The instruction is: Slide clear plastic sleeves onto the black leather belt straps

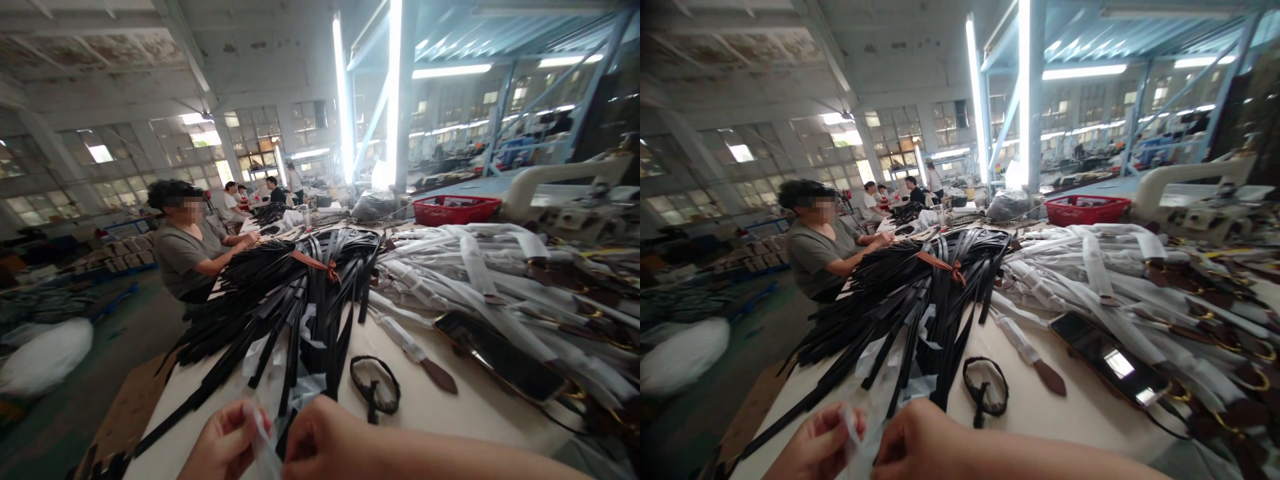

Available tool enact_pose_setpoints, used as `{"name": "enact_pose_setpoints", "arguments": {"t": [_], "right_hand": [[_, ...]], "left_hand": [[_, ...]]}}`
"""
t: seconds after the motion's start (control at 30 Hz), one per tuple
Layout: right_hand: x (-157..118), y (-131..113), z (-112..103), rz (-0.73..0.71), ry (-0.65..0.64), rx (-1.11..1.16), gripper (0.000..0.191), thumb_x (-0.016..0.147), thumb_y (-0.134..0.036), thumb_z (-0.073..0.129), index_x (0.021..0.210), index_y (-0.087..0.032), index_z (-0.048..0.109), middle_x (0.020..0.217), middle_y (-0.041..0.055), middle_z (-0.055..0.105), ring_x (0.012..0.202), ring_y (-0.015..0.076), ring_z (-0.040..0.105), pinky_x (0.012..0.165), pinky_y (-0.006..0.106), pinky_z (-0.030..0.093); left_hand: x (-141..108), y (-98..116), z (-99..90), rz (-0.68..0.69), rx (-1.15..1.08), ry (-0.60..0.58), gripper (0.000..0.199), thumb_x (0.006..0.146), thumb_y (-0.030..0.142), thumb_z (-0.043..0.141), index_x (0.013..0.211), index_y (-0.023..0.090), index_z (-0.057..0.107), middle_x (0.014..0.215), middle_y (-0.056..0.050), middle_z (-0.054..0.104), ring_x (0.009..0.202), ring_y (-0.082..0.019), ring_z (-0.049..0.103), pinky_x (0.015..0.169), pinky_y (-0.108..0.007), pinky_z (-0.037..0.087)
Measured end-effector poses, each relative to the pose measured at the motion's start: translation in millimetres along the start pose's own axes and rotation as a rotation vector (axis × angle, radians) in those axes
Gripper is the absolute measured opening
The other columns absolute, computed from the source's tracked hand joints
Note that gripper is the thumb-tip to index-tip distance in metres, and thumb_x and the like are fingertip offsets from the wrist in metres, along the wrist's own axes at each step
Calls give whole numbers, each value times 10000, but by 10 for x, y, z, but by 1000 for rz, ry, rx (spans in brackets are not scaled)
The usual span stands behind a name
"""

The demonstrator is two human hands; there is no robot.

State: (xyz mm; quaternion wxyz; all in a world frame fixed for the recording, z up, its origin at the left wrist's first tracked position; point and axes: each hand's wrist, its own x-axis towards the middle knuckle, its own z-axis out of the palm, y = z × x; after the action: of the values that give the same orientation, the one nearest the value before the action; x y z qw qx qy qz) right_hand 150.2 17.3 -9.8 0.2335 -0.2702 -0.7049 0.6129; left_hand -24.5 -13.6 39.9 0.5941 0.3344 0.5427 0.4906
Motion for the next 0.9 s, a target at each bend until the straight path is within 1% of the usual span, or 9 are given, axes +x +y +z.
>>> {"name": "enact_pose_setpoints", "arguments": {"t": [0.07,0.13,0.23,0.3,0.43,0.57,0.7,0.8,0.9], "right_hand": [[6,-88,-176,26,-86,-43,100,746,-186,610,723,-117,679,580,-32,578,478,64,526,440,125,392],[37,-181,-390,4,-63,-304,125,770,-218,610,768,-134,702,632,-15,633,533,89,588,486,141,430],[173,-271,-722,-50,197,-823,123,759,-188,609,785,-154,725,718,28,693,666,150,643,597,195,455],[348,-282,-906,-44,337,-967,190,789,-162,552,866,-147,725,814,80,710,784,205,653,699,258,464],[821,-222,-1112,-77,390,-1066,329,841,-104,454,1088,-158,666,1043,121,676,968,218,619,828,291,447],[1133,-113,-1162,-150,330,-1153,326,832,-58,469,1054,-193,666,1083,90,660,1032,197,588,896,281,424],[1155,27,-1201,-188,330,-1202,258,847,-69,488,996,-178,667,1032,96,668,1021,195,589,904,282,427],[1104,144,-1238,-193,356,-1214,248,865,-84,482,1008,-171,666,1035,99,670,1002,194,597,890,284,439],[1071,250,-1253,-204,369,-1218,256,880,-100,473,1031,-160,671,1034,102,673,989,198,602,892,295,445]], "left_hand": [[100,19,16,33,-15,-1,377,484,391,879,538,140,602,516,36,539,478,-71,445,492,-178,374],[180,19,12,71,-6,13,417,495,397,875,526,153,538,496,57,491,468,-62,396,476,-170,332],[241,-15,-16,191,64,28,490,460,425,881,500,166,467,505,55,494,509,-78,403,512,-180,331],[280,-33,-30,279,153,34,521,445,452,875,479,168,440,529,45,514,537,-89,415,536,-190,334],[467,-17,-37,325,363,73,431,527,478,823,507,165,529,510,49,497,526,-102,409,527,-208,318],[720,-9,-68,348,416,89,383,568,489,792,665,132,688,628,-22,650,623,-160,540,600,-238,400],[872,-60,-131,382,420,95,406,596,502,773,725,122,710,673,-45,683,650,-180,581,623,-250,432],[899,-107,-193,410,434,112,409,576,519,782,636,129,674,579,-16,630,572,-160,545,574,-240,410],[864,-132,-261,440,464,130,376,562,460,811,544,145,607,503,24,540,512,-125,462,528,-222,356]]}}
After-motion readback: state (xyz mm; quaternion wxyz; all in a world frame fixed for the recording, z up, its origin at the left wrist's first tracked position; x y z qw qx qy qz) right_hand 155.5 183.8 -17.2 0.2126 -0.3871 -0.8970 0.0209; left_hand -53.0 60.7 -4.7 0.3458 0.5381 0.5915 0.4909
